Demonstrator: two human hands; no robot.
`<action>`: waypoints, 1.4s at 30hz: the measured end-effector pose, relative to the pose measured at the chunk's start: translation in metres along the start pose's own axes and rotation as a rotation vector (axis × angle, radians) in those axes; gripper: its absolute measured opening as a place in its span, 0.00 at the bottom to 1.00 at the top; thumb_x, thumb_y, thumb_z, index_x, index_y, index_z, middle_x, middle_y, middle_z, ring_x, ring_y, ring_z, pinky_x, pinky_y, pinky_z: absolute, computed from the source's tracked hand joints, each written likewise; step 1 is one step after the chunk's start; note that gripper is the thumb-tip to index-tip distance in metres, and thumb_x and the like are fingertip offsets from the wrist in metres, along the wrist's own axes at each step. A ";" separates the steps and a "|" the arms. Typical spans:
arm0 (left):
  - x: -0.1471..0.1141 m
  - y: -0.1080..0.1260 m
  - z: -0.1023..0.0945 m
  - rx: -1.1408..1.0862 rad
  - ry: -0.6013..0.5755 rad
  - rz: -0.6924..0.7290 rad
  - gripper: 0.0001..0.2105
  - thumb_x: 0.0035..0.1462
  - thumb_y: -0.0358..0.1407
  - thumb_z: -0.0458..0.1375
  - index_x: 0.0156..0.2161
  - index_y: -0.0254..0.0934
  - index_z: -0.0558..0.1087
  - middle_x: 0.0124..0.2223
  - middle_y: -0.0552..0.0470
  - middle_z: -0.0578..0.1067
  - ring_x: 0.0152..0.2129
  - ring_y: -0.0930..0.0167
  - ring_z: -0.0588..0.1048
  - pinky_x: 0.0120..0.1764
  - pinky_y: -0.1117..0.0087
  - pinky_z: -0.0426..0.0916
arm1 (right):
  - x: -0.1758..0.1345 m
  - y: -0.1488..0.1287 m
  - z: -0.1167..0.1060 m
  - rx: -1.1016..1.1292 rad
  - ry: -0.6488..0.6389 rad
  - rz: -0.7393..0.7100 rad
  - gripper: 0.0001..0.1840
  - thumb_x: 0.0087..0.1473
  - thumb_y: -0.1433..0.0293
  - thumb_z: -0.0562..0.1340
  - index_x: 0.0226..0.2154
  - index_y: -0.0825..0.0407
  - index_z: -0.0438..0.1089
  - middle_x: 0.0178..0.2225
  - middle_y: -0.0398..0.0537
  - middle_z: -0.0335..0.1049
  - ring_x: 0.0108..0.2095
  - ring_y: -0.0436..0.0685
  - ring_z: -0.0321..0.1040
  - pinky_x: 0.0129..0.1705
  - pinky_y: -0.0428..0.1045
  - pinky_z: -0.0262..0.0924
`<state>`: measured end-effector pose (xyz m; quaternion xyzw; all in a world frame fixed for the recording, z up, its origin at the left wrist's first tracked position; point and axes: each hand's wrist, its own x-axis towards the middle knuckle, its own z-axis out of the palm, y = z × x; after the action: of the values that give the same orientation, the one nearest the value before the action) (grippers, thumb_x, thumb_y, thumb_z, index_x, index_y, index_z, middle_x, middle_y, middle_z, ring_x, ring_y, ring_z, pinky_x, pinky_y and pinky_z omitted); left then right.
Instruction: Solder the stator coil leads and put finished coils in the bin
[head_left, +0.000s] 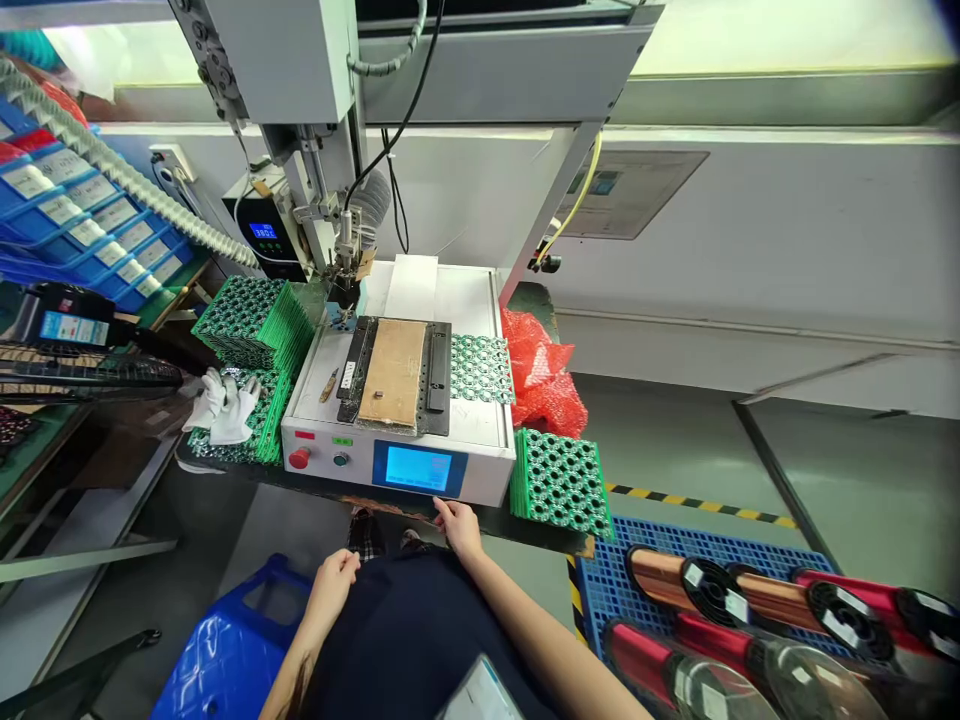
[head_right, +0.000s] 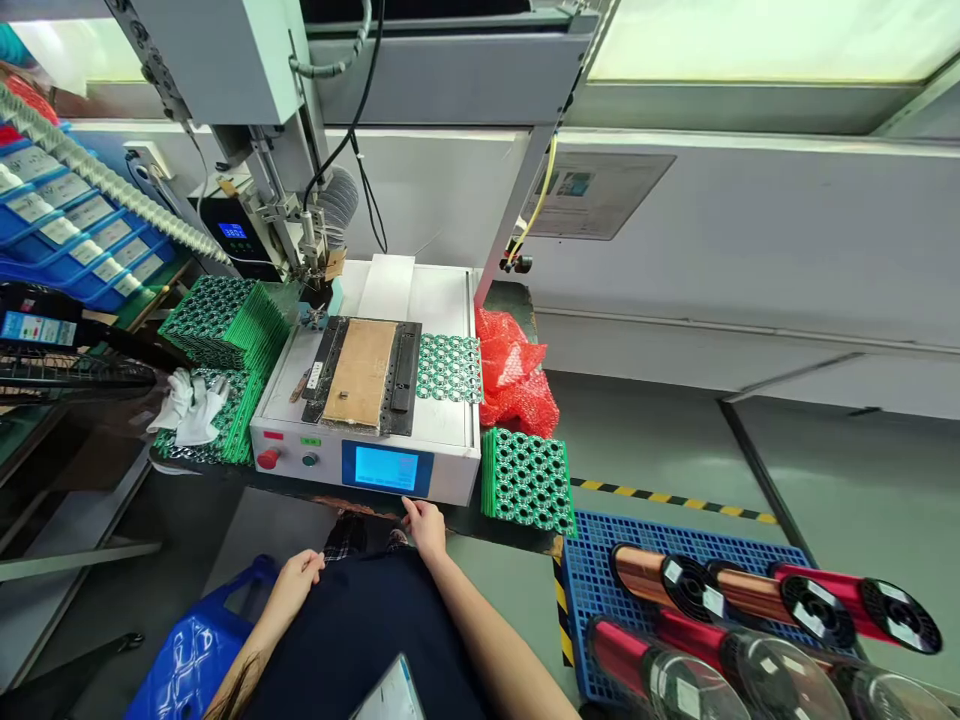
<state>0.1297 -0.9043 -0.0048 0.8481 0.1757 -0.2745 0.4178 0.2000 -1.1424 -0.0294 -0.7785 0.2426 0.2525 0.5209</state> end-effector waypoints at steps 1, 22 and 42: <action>-0.001 -0.003 0.001 -0.006 0.003 -0.008 0.16 0.59 0.43 0.48 0.26 0.33 0.65 0.21 0.59 0.64 0.18 0.75 0.65 0.26 0.71 0.62 | 0.002 -0.002 0.005 0.004 -0.034 0.012 0.17 0.57 0.60 0.53 0.32 0.57 0.67 0.27 0.42 0.67 0.24 0.47 0.65 0.28 0.47 0.63; -0.005 -0.015 0.000 -0.027 0.052 -0.074 0.16 0.59 0.44 0.48 0.26 0.34 0.65 0.22 0.58 0.63 0.20 0.74 0.65 0.29 0.69 0.62 | 0.011 -0.021 0.071 0.185 0.003 0.088 0.17 0.57 0.59 0.52 0.35 0.56 0.66 0.26 0.41 0.66 0.23 0.47 0.64 0.25 0.46 0.63; 0.001 -0.018 -0.002 -0.073 0.141 -0.047 0.20 0.57 0.49 0.48 0.22 0.36 0.60 0.18 0.60 0.59 0.16 0.76 0.62 0.23 0.72 0.58 | -0.036 0.004 -0.027 -0.368 -0.852 -0.294 0.19 0.57 0.67 0.55 0.51 0.52 0.62 0.58 0.52 0.53 0.60 0.60 0.43 0.60 0.61 0.35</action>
<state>0.1212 -0.8919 -0.0155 0.8452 0.2344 -0.2171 0.4284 0.1740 -1.1646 0.0000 -0.7111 -0.1536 0.5112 0.4576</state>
